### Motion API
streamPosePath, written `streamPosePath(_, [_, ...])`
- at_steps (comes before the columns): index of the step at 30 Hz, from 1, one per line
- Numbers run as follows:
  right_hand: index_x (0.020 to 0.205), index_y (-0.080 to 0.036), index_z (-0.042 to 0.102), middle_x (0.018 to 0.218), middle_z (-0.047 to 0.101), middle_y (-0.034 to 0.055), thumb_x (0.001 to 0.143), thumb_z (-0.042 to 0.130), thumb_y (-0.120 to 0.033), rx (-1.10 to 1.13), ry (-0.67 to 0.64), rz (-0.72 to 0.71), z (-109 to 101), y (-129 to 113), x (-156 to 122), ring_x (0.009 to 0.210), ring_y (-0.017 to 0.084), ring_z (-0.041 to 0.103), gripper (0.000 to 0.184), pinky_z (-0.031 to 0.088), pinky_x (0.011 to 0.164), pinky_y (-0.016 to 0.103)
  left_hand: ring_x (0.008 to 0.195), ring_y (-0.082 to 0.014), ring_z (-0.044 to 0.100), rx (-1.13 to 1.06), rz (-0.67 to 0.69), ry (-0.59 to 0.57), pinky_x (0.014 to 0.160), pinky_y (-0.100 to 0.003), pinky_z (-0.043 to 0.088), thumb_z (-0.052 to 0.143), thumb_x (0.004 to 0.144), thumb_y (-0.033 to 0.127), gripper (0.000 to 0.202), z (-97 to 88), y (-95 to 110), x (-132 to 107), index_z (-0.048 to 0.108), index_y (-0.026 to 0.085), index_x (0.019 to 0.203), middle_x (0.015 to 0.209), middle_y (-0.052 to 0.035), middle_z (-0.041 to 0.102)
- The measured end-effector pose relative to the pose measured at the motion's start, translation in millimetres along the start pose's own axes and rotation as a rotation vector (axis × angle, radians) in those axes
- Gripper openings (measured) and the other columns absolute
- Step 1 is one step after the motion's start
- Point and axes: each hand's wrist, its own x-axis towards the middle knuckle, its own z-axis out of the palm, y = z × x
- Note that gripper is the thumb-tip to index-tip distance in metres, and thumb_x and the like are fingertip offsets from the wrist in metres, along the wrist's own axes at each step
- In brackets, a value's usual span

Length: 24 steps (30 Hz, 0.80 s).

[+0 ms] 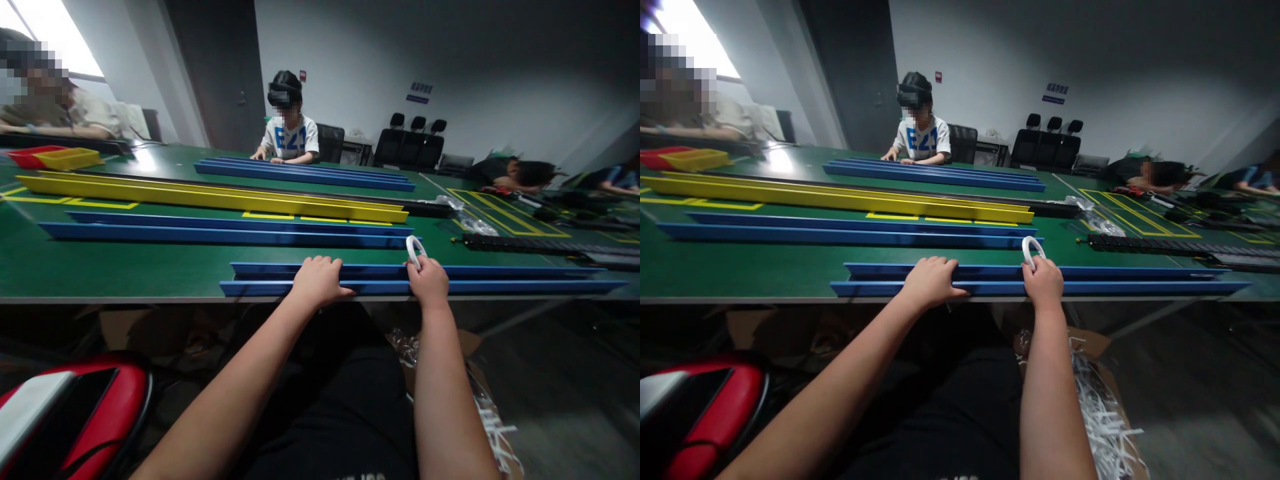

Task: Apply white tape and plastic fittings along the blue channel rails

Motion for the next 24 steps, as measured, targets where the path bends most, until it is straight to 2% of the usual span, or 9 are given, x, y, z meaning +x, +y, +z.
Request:
streamPosePath(3, [0.078,-0.020,0.065,0.076,0.059,0.0057,0.089,0.049,-0.037,-0.014,0.018,0.009,1.0,1.2,0.6,0.070,0.018,0.044,0.026,0.025,0.063,0.029,0.098,-0.0316,0.062,0.000,0.008,-0.008,0.082,-0.041,0.044,0.060,0.069,0.079,0.069,0.1,3.4,1.9,0.062,0.021,0.107,0.101,-0.0118,0.068])
streamPosePath(6, [0.076,-0.020,0.063,0.072,0.058,0.0059,0.090,0.046,-0.036,-0.043,0.048,0.015,1.3,-8.6,0.1,0.069,0.018,0.044,0.027,0.025,0.064,0.030,0.101,-0.0304,0.062,-0.014,0.046,0.014,0.086,-0.041,0.044,0.063,0.072,0.072,0.066,-1.9,-0.6,-3.6,0.059,0.023,0.116,0.104,-0.0106,0.067])
streamPosePath(9, [0.077,-0.020,0.062,0.072,0.059,0.0060,0.092,0.043,-0.036,-0.043,0.023,-0.001,-0.8,-25.1,-1.0,0.069,0.019,0.045,0.029,0.026,0.064,0.031,0.109,-0.0279,0.059,-0.037,0.104,0.053,0.093,-0.039,0.043,0.070,0.074,0.060,0.067,-4.3,-11.2,-13.8,0.053,0.026,0.129,0.114,-0.0086,0.066])
streamPosePath(11, [0.075,-0.021,0.061,0.073,0.061,0.0061,0.092,0.044,-0.037,-0.041,-0.034,-0.065,-2.8,-40.2,-2.7,0.070,0.019,0.048,0.029,0.027,0.064,0.031,0.112,-0.0270,0.058,-0.038,0.110,0.066,0.097,-0.038,0.042,0.073,0.073,0.055,0.071,-6.0,-23.5,-22.0,0.051,0.027,0.134,0.119,-0.0079,0.065])
streamPosePath(15, [0.073,-0.022,0.060,0.075,0.063,0.0056,0.092,0.047,-0.039,-0.054,-0.138,-0.224,-4.8,-75.2,-9.3,0.075,0.020,0.052,0.029,0.029,0.067,0.031,0.111,-0.0300,0.059,-0.004,0.008,0.060,0.098,-0.041,0.041,0.068,0.071,0.068,0.074,-11.4,-56.2,-38.9,0.055,0.026,0.131,0.116,-0.0096,0.065])
streamPosePath(18, [0.074,-0.022,0.060,0.078,0.064,0.0063,0.091,0.048,-0.039,-0.065,-0.139,-0.267,-3.5,-92.7,-15.1,0.078,0.020,0.054,0.028,0.030,0.069,0.031,0.107,-0.0315,0.059,0.026,-0.076,0.046,0.095,-0.042,0.040,0.057,0.070,0.080,0.077,-16.9,-74.4,-49.1,0.059,0.026,0.126,0.109,-0.0107,0.066])
streamPosePath(21, [0.074,-0.021,0.060,0.078,0.063,0.0063,0.091,0.048,-0.039,-0.079,-0.099,-0.246,-1.2,-96.4,-18.3,0.076,0.020,0.053,0.028,0.029,0.069,0.031,0.103,-0.0315,0.060,0.056,-0.123,0.036,0.091,-0.041,0.040,0.051,0.070,0.084,0.079,-21.3,-78.9,-54.0,0.060,0.027,0.123,0.104,-0.0106,0.066])
streamPosePath(24, [0.072,-0.021,0.060,0.076,0.061,0.0061,0.091,0.047,-0.037,-0.072,-0.063,-0.214,0.5,-89.7,-17.6,0.072,0.019,0.050,0.028,0.028,0.067,0.031,0.101,-0.0305,0.059,0.071,-0.118,0.040,0.088,-0.040,0.040,0.050,0.071,0.084,0.078,-22.0,-72.6,-52.9,0.061,0.027,0.123,0.102,-0.0102,0.066])
